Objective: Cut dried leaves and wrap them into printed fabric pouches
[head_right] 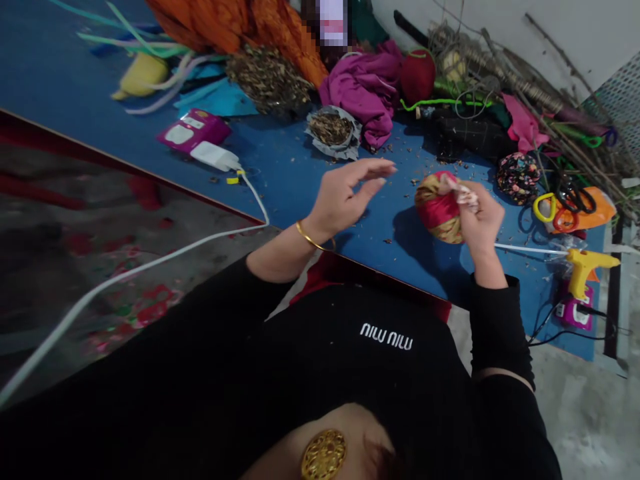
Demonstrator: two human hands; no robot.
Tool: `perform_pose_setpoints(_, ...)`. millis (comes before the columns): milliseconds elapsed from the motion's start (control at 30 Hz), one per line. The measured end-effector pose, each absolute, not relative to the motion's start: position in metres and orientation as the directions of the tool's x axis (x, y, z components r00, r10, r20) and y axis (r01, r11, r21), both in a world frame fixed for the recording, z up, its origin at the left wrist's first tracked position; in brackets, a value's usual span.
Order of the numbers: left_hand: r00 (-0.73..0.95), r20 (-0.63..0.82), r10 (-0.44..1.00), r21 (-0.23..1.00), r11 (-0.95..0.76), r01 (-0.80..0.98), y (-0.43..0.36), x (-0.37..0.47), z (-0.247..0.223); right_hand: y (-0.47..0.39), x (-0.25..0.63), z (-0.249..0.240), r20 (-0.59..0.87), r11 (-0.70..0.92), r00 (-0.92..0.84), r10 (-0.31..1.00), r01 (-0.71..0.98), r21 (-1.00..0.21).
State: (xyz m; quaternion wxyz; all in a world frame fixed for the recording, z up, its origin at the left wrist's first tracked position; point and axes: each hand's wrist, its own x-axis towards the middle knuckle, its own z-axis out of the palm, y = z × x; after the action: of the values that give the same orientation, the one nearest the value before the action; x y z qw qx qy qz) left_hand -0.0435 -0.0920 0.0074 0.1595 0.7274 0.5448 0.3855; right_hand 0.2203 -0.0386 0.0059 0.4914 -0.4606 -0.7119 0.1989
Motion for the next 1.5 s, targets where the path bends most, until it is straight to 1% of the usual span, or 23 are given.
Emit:
perform_pose_setpoints(67, 0.098, 0.319, 0.943, 0.562, -0.272, 0.781, -0.109, -0.075, -0.018, -0.032, 0.231, 0.011, 0.579, 0.5, 0.075, 0.812, 0.424, -0.756)
perform_pose_setpoints(100, 0.105, 0.261, 0.96, 0.514, -0.23, 0.826, -0.119, -0.088, -0.031, -0.029, 0.237, 0.013, 0.605, 0.509, 0.147, 0.783, 0.409, -0.757)
perform_pose_setpoints(167, 0.099, 0.134, 0.986, 0.444, -0.149, 0.884, -0.137, -0.101, -0.055, -0.024, 0.247, 0.015, 0.645, 0.545, 0.247, 0.723, 0.369, -0.753)
perform_pose_setpoints(200, 0.1, 0.096, 0.99, 0.422, -0.132, 0.897, -0.143, -0.101, -0.064, -0.022, 0.251, 0.015, 0.66, 0.566, 0.274, 0.7, 0.35, -0.746)
perform_pose_setpoints(267, 0.14, 0.052, 0.989, 0.402, -0.149, 0.903, -0.146, -0.089, -0.074, -0.019, 0.256, 0.015, 0.68, 0.592, 0.304, 0.667, 0.337, -0.732)
perform_pose_setpoints(367, 0.244, 0.02, 0.97, 0.415, -0.23, 0.88, -0.125, -0.049, -0.077, -0.018, 0.26, 0.018, 0.684, 0.583, 0.349, 0.641, 0.359, -0.729)
perform_pose_setpoints(433, 0.275, 0.025, 0.961, 0.441, -0.258, 0.86, -0.094, -0.02, -0.075, -0.018, 0.262, 0.02, 0.68, 0.577, 0.382, 0.627, 0.36, -0.734)
perform_pose_setpoints(533, 0.239, 0.107, 0.965, 0.496, -0.26, 0.829, -0.03, 0.001, -0.072, -0.014, 0.269, 0.022, 0.676, 0.589, 0.432, 0.597, 0.336, -0.735)
perform_pose_setpoints(633, 0.185, 0.209, 0.96, 0.512, -0.268, 0.816, 0.033, -0.016, -0.071, -0.008, 0.279, 0.02, 0.659, 0.601, 0.507, 0.556, 0.302, -0.74)
perform_pose_setpoints(667, 0.15, 0.218, 0.964, 0.524, -0.245, 0.816, 0.049, -0.027, -0.071, -0.006, 0.282, 0.02, 0.651, 0.598, 0.53, 0.543, 0.301, -0.743)
perform_pose_setpoints(733, 0.09, 0.184, 0.979, 0.544, -0.177, 0.82, 0.069, -0.048, -0.075, -0.003, 0.288, 0.019, 0.636, 0.588, 0.559, 0.532, 0.296, -0.752)
perform_pose_setpoints(800, 0.108, 0.155, 0.982, 0.542, -0.176, 0.822, 0.07, -0.057, -0.08, -0.002, 0.292, 0.02, 0.631, 0.609, 0.575, 0.521, 0.269, -0.747)
perform_pose_setpoints(833, 0.159, 0.148, 0.976, 0.536, -0.215, 0.816, 0.064, -0.055, -0.082, -0.003, 0.293, 0.021, 0.633, 0.624, 0.579, 0.513, 0.255, -0.739)
perform_pose_setpoints(933, 0.406, 0.133, 0.904, 0.527, -0.411, 0.744, 0.039, -0.032, -0.084, -0.005, 0.298, 0.023, 0.637, 0.656, 0.602, 0.481, 0.235, -0.717)
perform_pose_setpoints(967, 0.454, 0.136, 0.88, 0.524, -0.453, 0.721, 0.033, -0.024, -0.084, -0.006, 0.3, 0.024, 0.637, 0.664, 0.609, 0.472, 0.23, -0.711)
perform_pose_setpoints(1000, 0.454, 0.15, 0.878, 0.519, -0.461, 0.72, 0.032, -0.018, -0.083, -0.006, 0.302, 0.024, 0.638, 0.674, 0.612, 0.468, 0.22, -0.705)
perform_pose_setpoints(1067, 0.342, 0.167, 0.925, 0.513, -0.378, 0.77, 0.041, -0.011, -0.081, -0.005, 0.306, 0.023, 0.648, 0.707, 0.608, 0.458, 0.192, -0.681)
perform_pose_setpoints(1133, 0.216, 0.132, 0.967, 0.52, -0.253, 0.816, 0.058, -0.011, -0.08, -0.002, 0.31, 0.021, 0.666, 0.741, 0.596, 0.449, 0.168, -0.65)
perform_pose_setpoints(1167, 0.208, 0.104, 0.973, 0.521, -0.231, 0.822, 0.066, -0.01, -0.081, -0.001, 0.312, 0.02, 0.675, 0.756, 0.592, 0.441, 0.161, -0.635)
perform_pose_setpoints(1233, 0.303, 0.074, 0.95, 0.517, -0.297, 0.803, 0.071, -0.004, -0.081, 0.0, 0.314, 0.019, 0.681, 0.771, 0.598, 0.422, 0.158, -0.617)
perform_pose_setpoints(1333, 0.494, 0.095, 0.864, 0.526, -0.465, 0.712, 0.053, 0.015, -0.077, -0.002, 0.313, 0.021, 0.653, 0.739, 0.631, 0.419, 0.182, -0.649)
perform_pose_setpoints(1433, 0.547, 0.141, 0.825, 0.544, -0.526, 0.653, 0.039, 0.041, -0.066, -0.005, 0.309, 0.024, 0.632, 0.673, 0.632, 0.447, 0.227, -0.703)
perform_pose_setpoints(1500, 0.577, 0.16, 0.801, 0.522, -0.565, 0.639, 0.049, 0.058, -0.058, -0.006, 0.307, 0.025, 0.641, 0.652, 0.626, 0.443, 0.266, -0.71)
